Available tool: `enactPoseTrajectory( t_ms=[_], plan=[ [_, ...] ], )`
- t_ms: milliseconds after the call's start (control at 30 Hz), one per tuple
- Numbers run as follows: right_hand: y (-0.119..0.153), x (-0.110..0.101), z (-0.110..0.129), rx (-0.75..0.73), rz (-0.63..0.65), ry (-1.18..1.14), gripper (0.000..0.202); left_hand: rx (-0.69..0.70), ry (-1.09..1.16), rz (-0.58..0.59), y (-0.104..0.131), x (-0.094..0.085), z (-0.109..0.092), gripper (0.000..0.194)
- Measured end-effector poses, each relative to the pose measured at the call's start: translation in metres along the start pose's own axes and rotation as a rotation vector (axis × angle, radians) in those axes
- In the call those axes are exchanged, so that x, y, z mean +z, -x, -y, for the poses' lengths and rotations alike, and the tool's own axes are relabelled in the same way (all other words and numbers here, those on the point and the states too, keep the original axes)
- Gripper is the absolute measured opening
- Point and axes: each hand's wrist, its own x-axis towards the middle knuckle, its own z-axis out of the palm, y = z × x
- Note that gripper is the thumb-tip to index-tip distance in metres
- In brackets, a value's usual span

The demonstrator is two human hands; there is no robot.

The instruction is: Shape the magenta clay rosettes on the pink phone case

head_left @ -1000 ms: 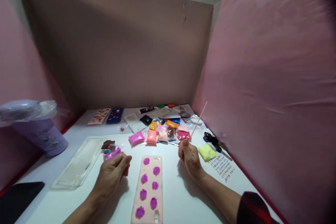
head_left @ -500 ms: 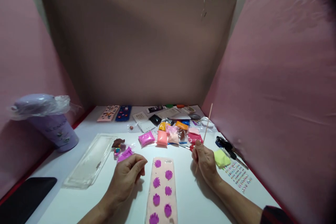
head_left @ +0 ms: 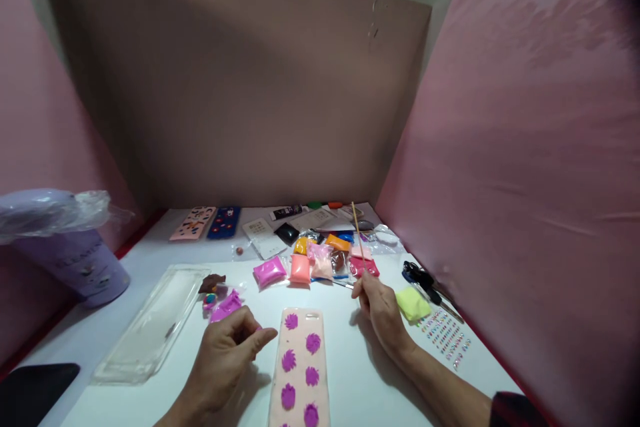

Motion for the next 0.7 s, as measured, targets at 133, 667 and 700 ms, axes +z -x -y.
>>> enactPoseTrajectory(
  t_ms=[133,667,700],
  plan=[
    [0.0,0.003,-0.001,-0.013,0.035,0.026,0.038,-0.007,-0.011,0.013,0.0,-0.002,-0.003,0.033],
    [-0.003,-0.001,-0.01,-0.086,0.021,0.32,0.039,-0.026,0.0,-0.015,-0.003,-0.001,-0.003,0.037],
    [-0.002,-0.001,-0.011,-0.083,0.023,0.327,0.04,-0.017,-0.008,-0.006,-0.003,-0.002,-0.004,0.035]
  ],
)
